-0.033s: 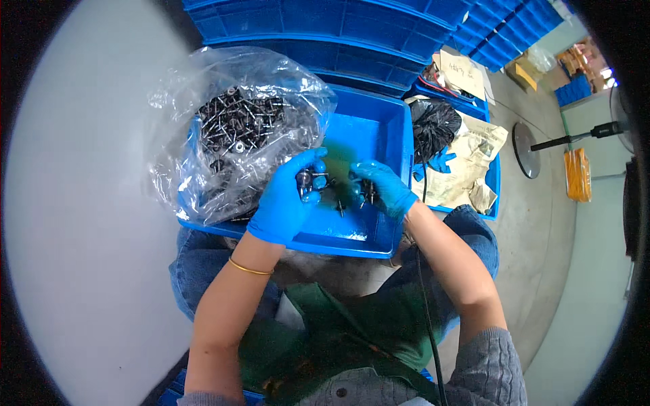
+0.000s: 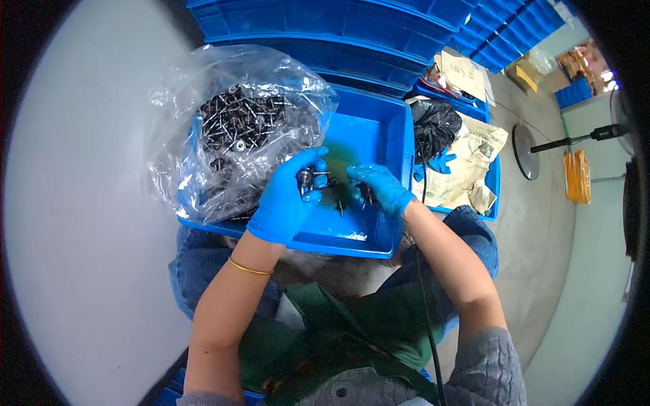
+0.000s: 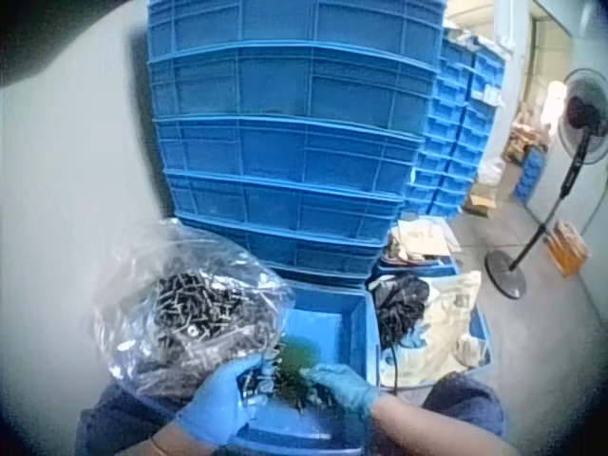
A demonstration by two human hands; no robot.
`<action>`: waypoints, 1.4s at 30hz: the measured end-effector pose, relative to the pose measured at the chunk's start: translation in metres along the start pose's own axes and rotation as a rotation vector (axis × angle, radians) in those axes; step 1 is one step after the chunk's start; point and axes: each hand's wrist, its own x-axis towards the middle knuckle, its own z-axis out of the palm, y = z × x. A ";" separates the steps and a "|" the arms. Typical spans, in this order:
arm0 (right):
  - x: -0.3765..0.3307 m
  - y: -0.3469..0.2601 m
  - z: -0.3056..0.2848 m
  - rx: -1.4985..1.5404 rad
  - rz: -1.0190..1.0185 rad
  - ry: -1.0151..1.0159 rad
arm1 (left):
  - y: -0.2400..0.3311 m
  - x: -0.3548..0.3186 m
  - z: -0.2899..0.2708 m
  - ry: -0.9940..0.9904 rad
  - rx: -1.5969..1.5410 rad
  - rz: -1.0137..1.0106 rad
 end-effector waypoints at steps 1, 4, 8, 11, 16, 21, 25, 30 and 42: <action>0.011 0.013 -0.002 -0.276 -0.045 0.051 | 0.003 -0.001 -0.001 0.000 -0.018 0.013; 0.037 0.046 0.002 -1.200 -0.185 0.202 | 0.003 -0.001 -0.002 -0.020 -0.034 0.016; 0.047 0.063 0.020 -1.528 0.032 0.144 | 0.005 -0.005 -0.003 -0.022 0.020 0.023; 0.054 0.078 0.019 -1.512 -0.024 0.160 | 0.006 -0.007 0.003 -0.005 0.045 0.046; 0.039 0.060 0.013 -1.617 -0.039 0.099 | 0.001 0.000 -0.004 0.002 0.048 0.025; 0.021 0.031 -0.011 -1.459 -0.168 0.109 | -0.004 0.004 -0.004 0.003 0.061 0.017; 0.030 0.048 -0.015 -1.756 -0.302 0.044 | -0.006 0.007 -0.002 -0.027 0.041 0.000; 0.036 0.072 -0.003 -1.999 -0.402 -0.065 | -0.006 0.004 0.000 -0.015 0.112 0.057; 0.053 0.086 0.012 -1.667 -0.408 -0.020 | -0.008 0.005 -0.014 -0.154 0.331 0.207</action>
